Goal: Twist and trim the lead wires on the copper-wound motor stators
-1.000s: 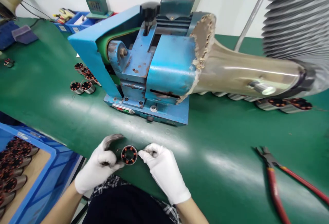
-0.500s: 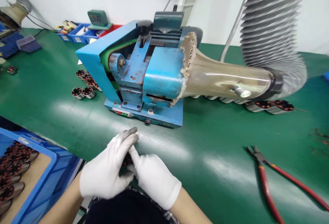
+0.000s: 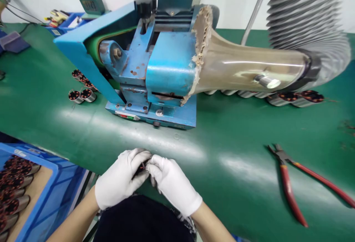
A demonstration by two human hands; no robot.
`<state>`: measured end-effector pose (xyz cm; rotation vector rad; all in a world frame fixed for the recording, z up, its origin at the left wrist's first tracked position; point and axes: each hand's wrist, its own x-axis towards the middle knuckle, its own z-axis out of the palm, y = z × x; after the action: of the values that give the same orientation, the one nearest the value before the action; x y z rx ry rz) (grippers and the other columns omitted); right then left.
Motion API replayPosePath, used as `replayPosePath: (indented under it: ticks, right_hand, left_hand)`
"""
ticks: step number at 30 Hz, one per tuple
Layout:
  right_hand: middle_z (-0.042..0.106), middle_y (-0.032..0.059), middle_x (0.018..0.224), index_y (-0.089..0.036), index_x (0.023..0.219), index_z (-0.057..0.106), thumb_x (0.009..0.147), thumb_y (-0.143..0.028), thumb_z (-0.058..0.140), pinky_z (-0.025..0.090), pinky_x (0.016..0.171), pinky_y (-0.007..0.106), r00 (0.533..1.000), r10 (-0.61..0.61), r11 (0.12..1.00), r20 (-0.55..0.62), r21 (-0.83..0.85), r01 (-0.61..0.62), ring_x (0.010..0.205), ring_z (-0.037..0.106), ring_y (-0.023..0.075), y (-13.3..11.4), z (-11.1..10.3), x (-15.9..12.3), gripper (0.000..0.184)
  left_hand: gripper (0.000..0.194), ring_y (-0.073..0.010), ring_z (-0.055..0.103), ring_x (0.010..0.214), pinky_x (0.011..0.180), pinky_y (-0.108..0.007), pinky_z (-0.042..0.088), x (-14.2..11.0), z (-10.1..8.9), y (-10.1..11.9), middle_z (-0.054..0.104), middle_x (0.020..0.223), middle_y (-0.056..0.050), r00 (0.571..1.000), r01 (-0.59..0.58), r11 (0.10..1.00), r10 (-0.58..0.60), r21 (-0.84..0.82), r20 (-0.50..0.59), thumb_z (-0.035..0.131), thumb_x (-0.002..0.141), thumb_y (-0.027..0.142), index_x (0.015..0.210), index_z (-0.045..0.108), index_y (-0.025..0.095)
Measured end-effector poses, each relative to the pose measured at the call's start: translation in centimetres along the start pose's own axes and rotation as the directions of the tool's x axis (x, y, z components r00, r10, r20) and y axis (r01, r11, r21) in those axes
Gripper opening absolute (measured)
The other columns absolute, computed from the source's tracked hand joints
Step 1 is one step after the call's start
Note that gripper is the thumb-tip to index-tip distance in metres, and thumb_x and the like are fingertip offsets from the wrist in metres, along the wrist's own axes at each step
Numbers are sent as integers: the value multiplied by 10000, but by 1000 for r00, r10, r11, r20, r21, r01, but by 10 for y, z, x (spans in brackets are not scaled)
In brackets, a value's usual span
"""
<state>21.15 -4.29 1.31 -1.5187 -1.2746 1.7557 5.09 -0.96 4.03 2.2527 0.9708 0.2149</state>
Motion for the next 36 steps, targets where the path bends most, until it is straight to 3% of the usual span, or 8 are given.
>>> replayPosePath:
  ticks: [6, 9, 12, 15, 20, 24, 31, 36]
  right_hand:
    - [490, -59, 406, -177, 610, 466, 778, -385, 536, 237, 287, 154, 985, 155, 937, 74, 306, -170, 269, 359, 49, -1, -22, -5, 276]
    - [460, -65, 407, -174, 672, 494, 808, -391, 504, 263, 296, 175, 976, 131, 946, -175, 316, -70, 290, 358, 64, -1, -42, -17, 257]
    - [583, 1, 617, -186, 807, 534, 821, -325, 527, 454, 482, 252, 839, -186, 983, -512, -98, 158, 515, 543, 134, 0, -45, -29, 140]
    - [621, 81, 924, -194, 948, 561, 802, -165, 556, 473, 768, 356, 733, -635, 647, -245, -687, 331, 869, 582, 216, 2, -27, -29, 149]
    - [597, 48, 698, -148, 948, 565, 858, -43, 359, 458, 571, 275, 630, -768, 228, 115, -870, 437, 594, 542, 155, 11, -4, -11, 248]
    - [552, 20, 634, -157, 980, 586, 906, -138, 348, 414, 504, 239, 675, -738, 301, 11, -889, 344, 506, 515, 131, 20, -3, -4, 250]
    - [529, 40, 636, -167, 923, 633, 821, -19, 327, 390, 476, 232, 610, -791, 301, -46, -897, 323, 503, 490, 137, 3, -5, -14, 354]
    - [519, 25, 636, -182, 682, 579, 833, -135, 402, 410, 540, 250, 746, -628, 661, -219, -656, 364, 569, 510, 144, -30, -8, -28, 237]
  left_hand:
    - [139, -193, 501, 889, 836, -374, 389, 0, 16, 0, 583, 999, -38, 990, -36, 995, 48, 90, -130, 406, 877, 200, 945, 527, 196]
    - [135, -198, 493, 853, 796, -378, 390, 1, 19, 1, 594, 961, -32, 992, -18, 991, 35, 136, -122, 411, 861, 175, 882, 542, 199]
    - [135, -199, 491, 832, 780, -380, 393, 2, 19, 2, 591, 942, -33, 995, -9, 988, 24, 155, -100, 412, 856, 173, 860, 545, 198]
    - [139, -206, 500, 855, 801, -388, 400, 2, 18, 3, 587, 958, -39, 995, -10, 989, 25, 147, -100, 412, 860, 176, 899, 544, 195]
    - [195, -222, 510, 1020, 885, -403, 406, -1, 8, 0, 556, 1116, -66, 995, -2, 1000, 5, 25, -102, 486, 822, 174, 1014, 506, 201]
    - [705, -300, 398, 1211, 973, -461, 368, -7, 0, -13, 376, 1350, -139, 996, 59, 996, -63, -64, -63, 739, 599, 249, 1211, 396, 193]
    - [516, -255, 472, 1161, 968, -419, 407, -7, 11, -16, 515, 1220, -80, 969, 83, 965, -136, -250, -205, 747, 623, 157, 1078, 518, 234]
    - [284, -206, 585, 958, 856, -358, 487, -9, -5, 9, 600, 951, -23, 937, -83, 870, -98, -487, -336, 646, 646, 43, 853, 562, 218]
